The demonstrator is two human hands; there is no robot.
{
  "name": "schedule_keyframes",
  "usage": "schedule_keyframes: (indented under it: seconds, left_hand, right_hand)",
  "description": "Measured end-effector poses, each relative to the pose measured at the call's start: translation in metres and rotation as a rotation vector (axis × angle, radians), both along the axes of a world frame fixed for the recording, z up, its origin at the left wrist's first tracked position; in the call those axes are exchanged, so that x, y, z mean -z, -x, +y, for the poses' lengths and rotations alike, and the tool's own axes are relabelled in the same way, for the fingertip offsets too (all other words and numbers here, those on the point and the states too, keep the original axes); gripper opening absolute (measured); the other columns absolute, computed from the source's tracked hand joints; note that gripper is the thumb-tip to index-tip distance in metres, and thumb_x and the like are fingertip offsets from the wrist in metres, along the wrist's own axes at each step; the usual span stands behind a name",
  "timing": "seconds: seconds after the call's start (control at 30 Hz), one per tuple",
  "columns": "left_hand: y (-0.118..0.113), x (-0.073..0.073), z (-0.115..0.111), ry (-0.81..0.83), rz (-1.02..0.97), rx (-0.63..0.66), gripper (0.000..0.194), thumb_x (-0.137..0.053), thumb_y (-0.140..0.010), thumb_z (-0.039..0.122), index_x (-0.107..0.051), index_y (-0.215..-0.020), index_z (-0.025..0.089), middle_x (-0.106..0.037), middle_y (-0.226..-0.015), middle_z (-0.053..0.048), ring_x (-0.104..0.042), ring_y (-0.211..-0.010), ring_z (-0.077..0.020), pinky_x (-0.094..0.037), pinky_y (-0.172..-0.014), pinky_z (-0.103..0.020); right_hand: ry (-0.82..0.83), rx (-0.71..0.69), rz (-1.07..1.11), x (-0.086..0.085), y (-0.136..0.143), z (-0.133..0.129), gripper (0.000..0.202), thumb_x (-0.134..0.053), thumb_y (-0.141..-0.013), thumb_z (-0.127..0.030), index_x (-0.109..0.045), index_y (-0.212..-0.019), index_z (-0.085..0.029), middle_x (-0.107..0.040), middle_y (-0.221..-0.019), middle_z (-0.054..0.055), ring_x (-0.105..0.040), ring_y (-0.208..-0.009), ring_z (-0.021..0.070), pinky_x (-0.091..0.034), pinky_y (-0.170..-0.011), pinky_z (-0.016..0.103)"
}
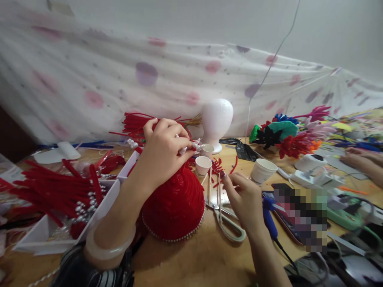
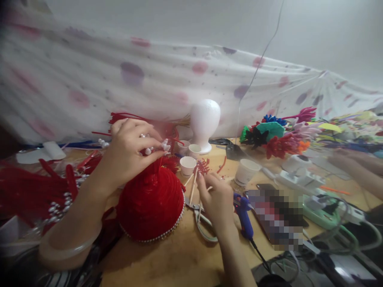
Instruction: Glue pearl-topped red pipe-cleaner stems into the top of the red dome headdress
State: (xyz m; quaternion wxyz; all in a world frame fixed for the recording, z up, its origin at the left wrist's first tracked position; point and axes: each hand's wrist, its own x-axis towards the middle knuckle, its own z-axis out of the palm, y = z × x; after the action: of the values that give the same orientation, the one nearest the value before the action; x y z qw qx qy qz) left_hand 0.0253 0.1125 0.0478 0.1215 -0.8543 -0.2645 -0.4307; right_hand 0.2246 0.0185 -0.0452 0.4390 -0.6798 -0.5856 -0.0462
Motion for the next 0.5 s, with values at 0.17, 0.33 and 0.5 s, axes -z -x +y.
schedule_keyframes:
  seconds: [0.17, 0.33, 0.5]
  left_hand:
    - [0.001, 0.001, 0.001, 0.006, 0.000, 0.000, 0.005, -0.072, -0.082, 0.024, -0.073, -0.077, 0.022, -0.073, -0.096, -0.003, -0.056, -0.106, -0.0283, -0.031, -0.100, -0.055]
    - [0.001, 0.002, 0.001, 0.001, 0.004, 0.015, 0.006, -0.073, -0.082, 0.025, -0.073, -0.076, 0.022, -0.073, -0.095, -0.002, -0.058, -0.105, -0.0275, -0.031, -0.099, -0.055]
    - [0.000, 0.002, 0.002, 0.019, -0.005, 0.023, 0.005, -0.074, -0.081, 0.026, -0.072, -0.078, 0.022, -0.073, -0.096, -0.003, -0.058, -0.105, -0.0269, -0.031, -0.098, -0.053]
  right_hand:
    - [0.560, 0.210, -0.141, 0.018, -0.018, 0.014, 0.014, -0.049, -0.091, -0.025, -0.060, -0.093, -0.017, -0.072, -0.094, 0.012, -0.065, -0.084, 0.0240, -0.035, -0.065, 0.029]
    - [0.649, 0.150, -0.105, 0.026, -0.014, 0.021, 0.022, -0.049, -0.085, -0.014, -0.059, -0.104, -0.012, -0.073, -0.088, 0.015, -0.066, -0.078, 0.0254, -0.033, -0.063, 0.028]
    - [0.606, 0.075, 0.012, 0.034, -0.014, 0.023, 0.024, -0.053, -0.081, -0.016, -0.061, -0.104, -0.016, -0.072, -0.089, 0.012, -0.065, -0.084, 0.0237, -0.035, -0.067, 0.027]
